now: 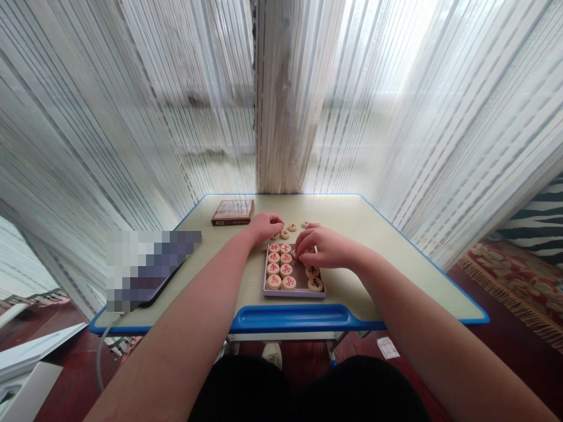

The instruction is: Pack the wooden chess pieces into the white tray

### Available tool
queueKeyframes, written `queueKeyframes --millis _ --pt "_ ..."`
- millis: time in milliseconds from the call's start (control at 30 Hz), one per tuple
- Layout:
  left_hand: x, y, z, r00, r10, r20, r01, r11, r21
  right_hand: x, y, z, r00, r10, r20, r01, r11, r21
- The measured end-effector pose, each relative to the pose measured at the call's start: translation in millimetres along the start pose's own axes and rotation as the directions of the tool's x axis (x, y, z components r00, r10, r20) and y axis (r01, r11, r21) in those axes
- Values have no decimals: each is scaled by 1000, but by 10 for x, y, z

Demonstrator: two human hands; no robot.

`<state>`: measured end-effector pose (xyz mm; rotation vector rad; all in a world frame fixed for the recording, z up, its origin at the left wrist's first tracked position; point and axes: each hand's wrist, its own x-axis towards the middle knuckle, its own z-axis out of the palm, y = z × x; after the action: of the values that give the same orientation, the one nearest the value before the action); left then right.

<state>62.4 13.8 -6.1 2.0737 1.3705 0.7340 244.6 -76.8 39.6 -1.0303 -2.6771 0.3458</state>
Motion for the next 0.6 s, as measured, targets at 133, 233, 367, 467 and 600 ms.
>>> queueKeyframes --millis 133,233,367,467,600 --pt "-5 7 -2 1000 -9 2 9 1000 11 0 6 3 1000 1 0 -1 1000 -10" --pt "-9 14 -4 1000 -17 6 17 1000 13 -3 8 5 1000 3 6 -3 1000 -8" --pt "-17 25 -5 1000 -18 2 18 1000 15 -4 17 11 1000 21 -12 -21 1000 16" --pt "-20 27 -6 1000 -14 4 14 1000 13 -3 27 16 999 37 -15 -37 999 20" --pt "-20 25 -9 1000 -13 4 13 1000 8 0 36 27 1000 27 -14 -27 1000 9"
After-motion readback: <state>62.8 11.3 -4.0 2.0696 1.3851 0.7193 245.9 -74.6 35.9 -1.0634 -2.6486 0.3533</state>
